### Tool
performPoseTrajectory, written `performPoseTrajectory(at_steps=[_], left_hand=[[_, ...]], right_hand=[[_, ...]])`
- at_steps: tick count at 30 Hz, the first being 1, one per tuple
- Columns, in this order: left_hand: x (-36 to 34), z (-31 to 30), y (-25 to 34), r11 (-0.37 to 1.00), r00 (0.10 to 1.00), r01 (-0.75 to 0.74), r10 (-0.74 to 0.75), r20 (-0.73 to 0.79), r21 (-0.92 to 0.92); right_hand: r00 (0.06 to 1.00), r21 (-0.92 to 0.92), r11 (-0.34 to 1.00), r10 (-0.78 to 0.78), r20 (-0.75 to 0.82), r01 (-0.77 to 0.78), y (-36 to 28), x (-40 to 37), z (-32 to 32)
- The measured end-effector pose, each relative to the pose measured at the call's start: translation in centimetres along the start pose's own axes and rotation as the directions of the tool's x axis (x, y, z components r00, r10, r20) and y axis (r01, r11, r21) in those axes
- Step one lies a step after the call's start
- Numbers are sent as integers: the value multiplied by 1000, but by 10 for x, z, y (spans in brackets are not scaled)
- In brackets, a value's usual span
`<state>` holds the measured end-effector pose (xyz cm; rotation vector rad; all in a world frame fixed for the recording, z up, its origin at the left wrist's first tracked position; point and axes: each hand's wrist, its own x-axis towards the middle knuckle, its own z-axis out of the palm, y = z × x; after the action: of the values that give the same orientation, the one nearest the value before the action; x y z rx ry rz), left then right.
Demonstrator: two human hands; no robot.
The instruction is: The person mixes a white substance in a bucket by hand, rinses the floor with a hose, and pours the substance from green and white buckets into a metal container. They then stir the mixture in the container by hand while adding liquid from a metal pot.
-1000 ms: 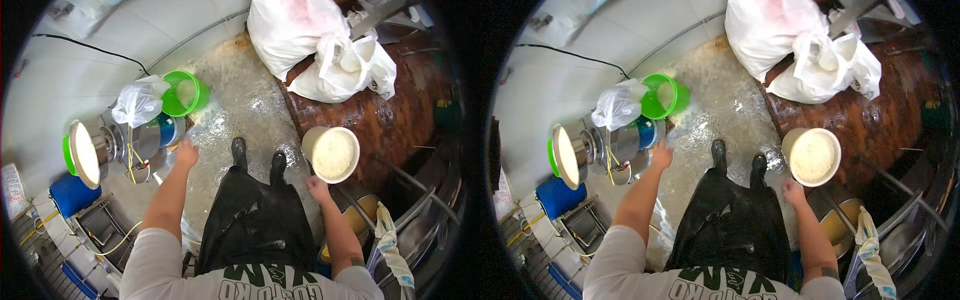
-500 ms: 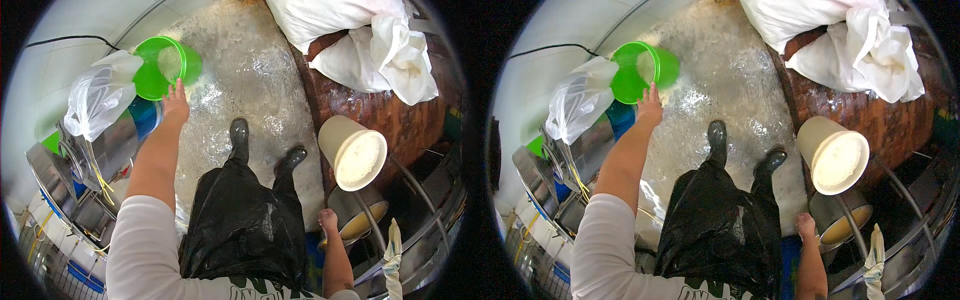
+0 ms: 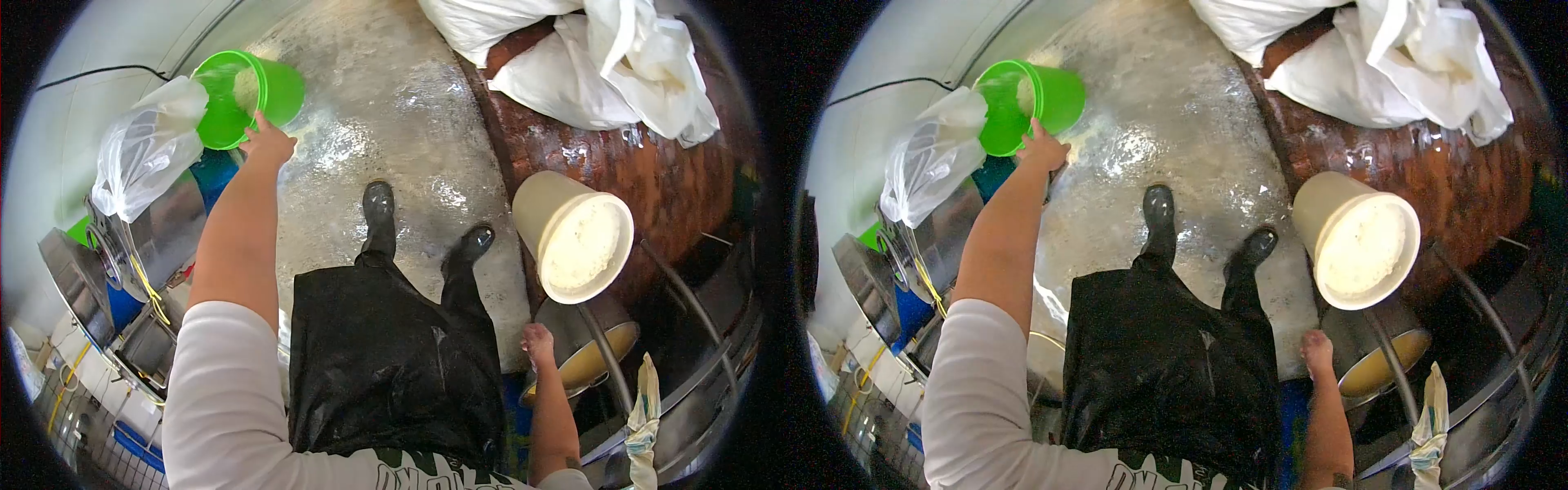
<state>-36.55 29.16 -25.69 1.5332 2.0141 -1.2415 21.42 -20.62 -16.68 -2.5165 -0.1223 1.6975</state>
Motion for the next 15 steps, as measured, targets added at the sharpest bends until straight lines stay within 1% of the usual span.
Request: performPoseTrajectory(at_steps=[2, 4, 5, 6, 7, 8, 9, 10, 11, 12, 13, 14, 15], left_hand=[[-19, -8, 25, 996, 998, -61, 63, 29, -57], [-27, 17, 51, 943, 952, -281, 298, 73, -180], [-38, 41, 68, 881, 916, -393, 399, -34, -265], [-57, 60, 91, 791, 859, -510, 493, -142, -337], [-88, 61, 120, 747, 833, -528, 548, -75, -405], [-117, 56, 145, 708, 807, -530, 591, -19, -467], [-153, 56, 173, 625, 804, -526, 588, -95, -577], [-190, 56, 201, 534, 809, -507, 566, -158, -677], [-218, 48, 230, 490, 784, -515, 600, -155, -704], [-245, 39, 257, 449, 764, -516, 627, -154, -730], [-271, 34, 287, 350, 747, -520, 629, -215, -779], [-294, 28, 315, 249, 732, -519, 624, -274, -818], [-320, 0, 333, 260, 716, -486, 666, -209, -834]], right_hand=[[1000, 26, 1000, -16, -1, 16, 2, -6, -7], [1000, 68, 998, 7, -6, -6, 10, 1, -12], [999, 97, 995, 35, -10, -34, 21, 5, -19], [998, 90, 996, 17, -60, -12, 33, 15, -22], [994, 78, 997, 3, -106, 5, 39, 21, -29], [992, 130, 991, 17, -127, -1, 30, 23, -36], [990, 178, 984, 25, -138, 0, 17, 28, -42], [979, 186, 981, -8, -202, 47, 4, 33, -50], [965, 185, 978, -46, -259, 96, -11, 43, -60], [949, 270, 949, -77, -307, 165, -25, 54, -68], [930, 347, 908, -103, -353, 232, -38, 65, -76], [901, 340, 902, -109, -419, 267, -54, 75, -87], [830, 399, 833, -121, -545, 383, -68, 87, -90]])
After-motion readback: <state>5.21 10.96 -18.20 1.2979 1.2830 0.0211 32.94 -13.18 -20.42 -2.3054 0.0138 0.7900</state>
